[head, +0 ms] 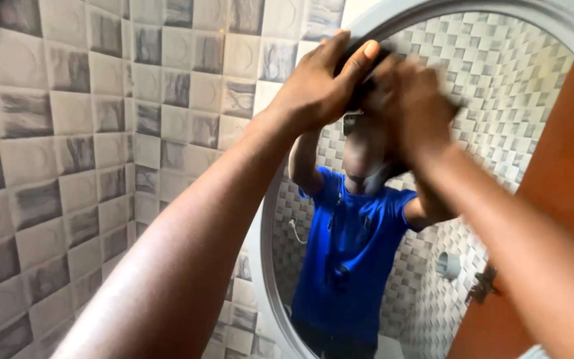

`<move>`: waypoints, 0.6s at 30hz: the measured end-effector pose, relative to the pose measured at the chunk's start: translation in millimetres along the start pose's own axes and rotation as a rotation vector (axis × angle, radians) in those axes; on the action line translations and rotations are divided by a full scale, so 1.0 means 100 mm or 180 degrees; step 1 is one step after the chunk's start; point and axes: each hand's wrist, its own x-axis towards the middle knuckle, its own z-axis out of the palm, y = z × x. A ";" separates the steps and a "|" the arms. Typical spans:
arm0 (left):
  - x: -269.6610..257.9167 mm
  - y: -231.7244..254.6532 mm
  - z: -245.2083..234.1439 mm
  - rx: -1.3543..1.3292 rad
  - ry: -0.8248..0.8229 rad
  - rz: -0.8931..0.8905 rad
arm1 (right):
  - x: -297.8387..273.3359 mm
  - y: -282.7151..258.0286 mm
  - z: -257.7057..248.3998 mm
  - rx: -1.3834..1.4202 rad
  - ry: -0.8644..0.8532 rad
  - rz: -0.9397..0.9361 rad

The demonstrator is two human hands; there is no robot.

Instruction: Cleaning a bathroom mirror using a cleaning spray and a cloth.

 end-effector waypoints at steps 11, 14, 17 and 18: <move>-0.03 0.03 0.05 0.0304 -0.0004 -0.0047 | -0.68 -1.35 0.19 0.0434 -0.0117 -0.1603; -0.08 0.03 0.06 0.0507 0.0078 0.0091 | -0.78 -1.33 0.18 0.0958 -0.0472 -0.1916; -0.10 0.10 0.02 0.0469 0.0066 0.0146 | -0.42 -0.64 0.20 0.0934 -0.0542 -0.1964; -0.10 0.12 -0.03 0.0352 0.0005 0.0116 | -0.18 -0.44 0.24 0.0364 -0.1372 -0.0933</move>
